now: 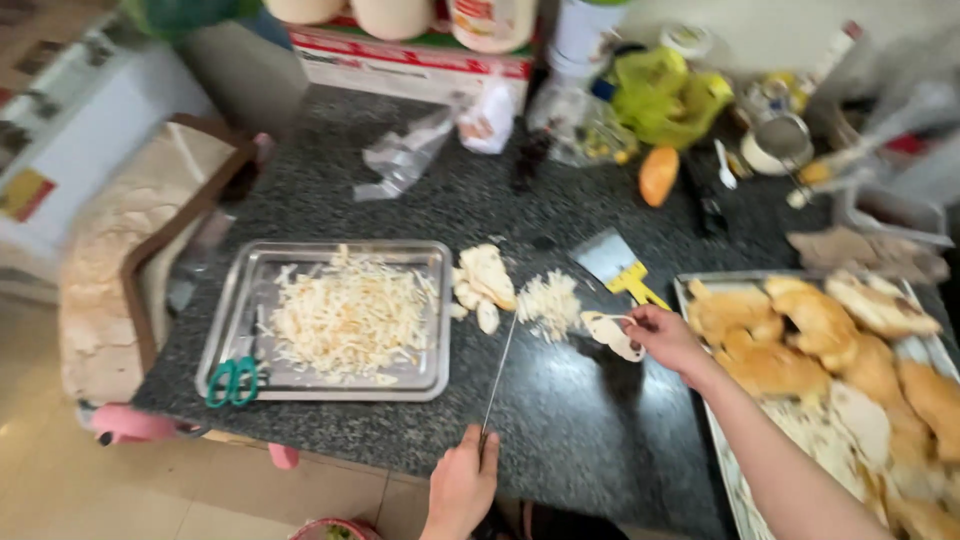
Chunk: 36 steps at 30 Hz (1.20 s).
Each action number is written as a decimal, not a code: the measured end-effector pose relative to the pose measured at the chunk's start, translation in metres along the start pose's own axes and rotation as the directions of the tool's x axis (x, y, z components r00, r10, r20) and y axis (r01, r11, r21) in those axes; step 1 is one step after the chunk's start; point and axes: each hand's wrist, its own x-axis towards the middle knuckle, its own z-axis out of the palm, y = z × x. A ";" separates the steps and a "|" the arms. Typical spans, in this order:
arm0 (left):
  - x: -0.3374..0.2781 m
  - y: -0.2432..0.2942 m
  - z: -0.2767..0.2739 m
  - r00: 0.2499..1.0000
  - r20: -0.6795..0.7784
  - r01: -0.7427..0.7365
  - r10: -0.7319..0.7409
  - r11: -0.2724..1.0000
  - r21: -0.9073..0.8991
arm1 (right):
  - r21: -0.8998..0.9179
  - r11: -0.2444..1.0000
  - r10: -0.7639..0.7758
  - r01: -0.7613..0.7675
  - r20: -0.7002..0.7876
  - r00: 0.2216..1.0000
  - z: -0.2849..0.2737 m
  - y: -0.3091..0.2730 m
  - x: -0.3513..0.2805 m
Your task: Slicing bread into thin strips on a countertop.
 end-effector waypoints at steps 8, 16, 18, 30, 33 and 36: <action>-0.012 0.023 0.014 0.980 0.041 -0.195 0.194 0.980 0.036 | -0.569 0.817 -0.260 0.095 -0.217 0.941 0.025 0.016 -0.046; -0.019 0.045 0.021 0.972 0.063 -0.233 0.226 0.962 0.140 | -0.726 0.604 -0.592 0.330 -0.130 0.796 0.075 -0.011 -0.064; -0.019 0.050 0.026 0.961 0.037 -0.276 0.275 0.941 0.197 | -0.721 0.604 -0.624 0.338 -0.164 0.764 0.080 -0.010 -0.060; -0.015 0.050 0.054 0.953 0.003 -0.283 0.302 0.890 0.357 | -0.658 0.618 -0.705 0.429 -0.223 0.673 0.082 -0.005 -0.055; -0.017 0.049 0.054 0.960 0.010 -0.262 0.279 0.887 0.379 | -0.662 0.625 -0.692 0.414 -0.224 0.686 0.083 -0.006 -0.054; -0.010 0.055 0.059 0.954 0.004 -0.280 0.301 0.882 0.379 | -0.669 0.625 -0.677 0.403 -0.207 0.706 0.083 -0.005 -0.054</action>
